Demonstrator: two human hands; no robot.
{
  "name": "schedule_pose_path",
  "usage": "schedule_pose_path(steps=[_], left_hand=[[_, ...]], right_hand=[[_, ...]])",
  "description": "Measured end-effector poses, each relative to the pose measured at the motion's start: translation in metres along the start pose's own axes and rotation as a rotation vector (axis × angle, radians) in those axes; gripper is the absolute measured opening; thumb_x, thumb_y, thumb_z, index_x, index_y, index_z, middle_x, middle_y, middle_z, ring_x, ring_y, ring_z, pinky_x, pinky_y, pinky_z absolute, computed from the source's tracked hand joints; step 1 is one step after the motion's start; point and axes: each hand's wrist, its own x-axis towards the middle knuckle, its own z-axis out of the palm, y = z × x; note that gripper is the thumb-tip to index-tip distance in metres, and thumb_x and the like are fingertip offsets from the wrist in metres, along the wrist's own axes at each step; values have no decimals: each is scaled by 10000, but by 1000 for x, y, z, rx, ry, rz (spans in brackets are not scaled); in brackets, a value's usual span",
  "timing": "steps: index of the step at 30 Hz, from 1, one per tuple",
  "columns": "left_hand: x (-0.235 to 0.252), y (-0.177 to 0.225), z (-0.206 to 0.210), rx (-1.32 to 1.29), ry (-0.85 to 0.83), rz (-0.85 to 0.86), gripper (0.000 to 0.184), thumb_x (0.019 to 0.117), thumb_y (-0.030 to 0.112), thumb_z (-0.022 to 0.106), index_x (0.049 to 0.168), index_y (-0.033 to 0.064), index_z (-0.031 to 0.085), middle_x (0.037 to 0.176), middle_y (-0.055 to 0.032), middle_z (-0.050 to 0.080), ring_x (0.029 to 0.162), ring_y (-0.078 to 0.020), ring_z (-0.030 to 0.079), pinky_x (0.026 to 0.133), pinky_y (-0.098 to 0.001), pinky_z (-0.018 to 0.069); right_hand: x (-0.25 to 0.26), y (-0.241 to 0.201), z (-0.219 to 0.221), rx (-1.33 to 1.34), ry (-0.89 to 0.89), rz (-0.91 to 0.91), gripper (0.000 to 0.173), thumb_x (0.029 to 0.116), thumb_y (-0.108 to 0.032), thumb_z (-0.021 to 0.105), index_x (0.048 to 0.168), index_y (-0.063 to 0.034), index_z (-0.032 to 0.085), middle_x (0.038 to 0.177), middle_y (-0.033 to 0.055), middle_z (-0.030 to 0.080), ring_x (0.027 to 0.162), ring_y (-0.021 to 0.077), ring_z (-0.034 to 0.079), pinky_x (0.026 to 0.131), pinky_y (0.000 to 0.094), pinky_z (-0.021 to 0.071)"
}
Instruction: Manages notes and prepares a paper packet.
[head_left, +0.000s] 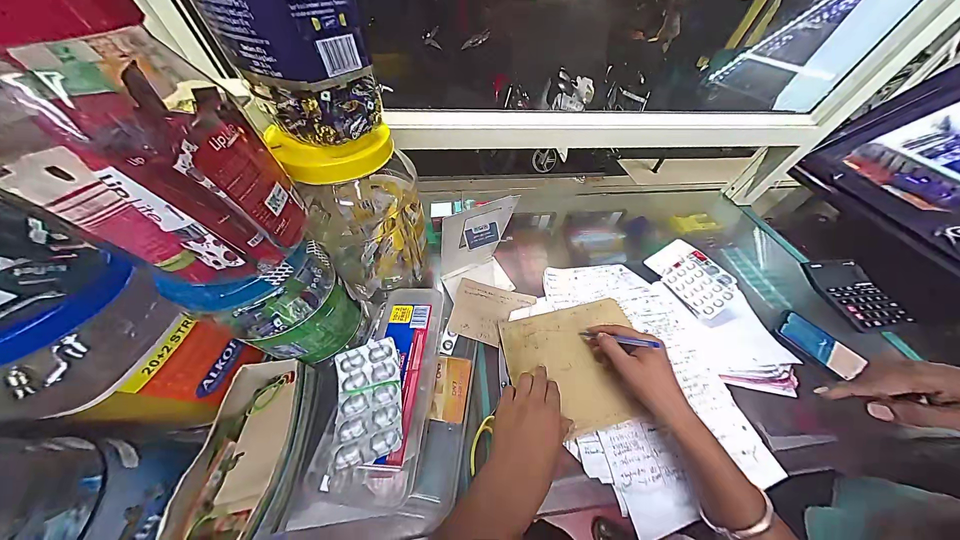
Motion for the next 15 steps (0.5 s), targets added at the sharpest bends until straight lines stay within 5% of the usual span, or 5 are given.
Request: schedule_pose_path(steps=[6, 8, 10, 12, 15], left_hand=[[-5, -2, 0, 11, -8, 32, 630, 1002, 399, 624, 1458, -22, 516, 1589, -210, 406, 1430, -381, 440, 1104, -521, 413], [-7, -4, -1, 11, -4, 70, 584, 998, 370, 638, 1427, -17, 553, 1565, -217, 439, 1426, -388, 446, 1107, -530, 414], [-10, -7, -7, 6, -79, 93, 494, 1012, 310, 626, 1373, -26, 599, 1537, -214, 478, 1439, -390, 433, 1122, -538, 401], [-12, -6, -23, 39, -202, 88, 430, 1020, 294, 616, 1319, -15, 637, 1473, -200, 543, 1400, -391, 472, 1093, -564, 418], [-3, 17, -58, 121, -281, 44, 376, 1032, 217, 590, 1346, 15, 630, 1352, -218, 622, 1275, -419, 573, 1032, -605, 453]], right_hand=[[-29, 1, -38, 243, 346, -137, 206, 983, -108, 499, 982, -48, 696, 806, -76, 726, 667, -3, 675, 618, 179, 578], [-53, -14, -37, 279, 448, -237, 295, 1041, -193, 491, 807, -193, 672, 704, -174, 687, 589, -60, 617, 552, 138, 527], [-72, -20, -41, -7, 467, -232, 446, 1041, -296, 506, 618, -165, 558, 545, -174, 503, 489, -104, 470, 474, 103, 394], [-76, -17, -52, -431, 333, -64, 623, 1046, -465, 437, 580, -65, 546, 475, -7, 432, 428, 99, 444, 440, 323, 359], [-66, -11, -68, -673, 40, 223, 658, 1046, -534, 465, 840, 54, 676, 674, 234, 621, 669, 441, 652, 605, 628, 478]])
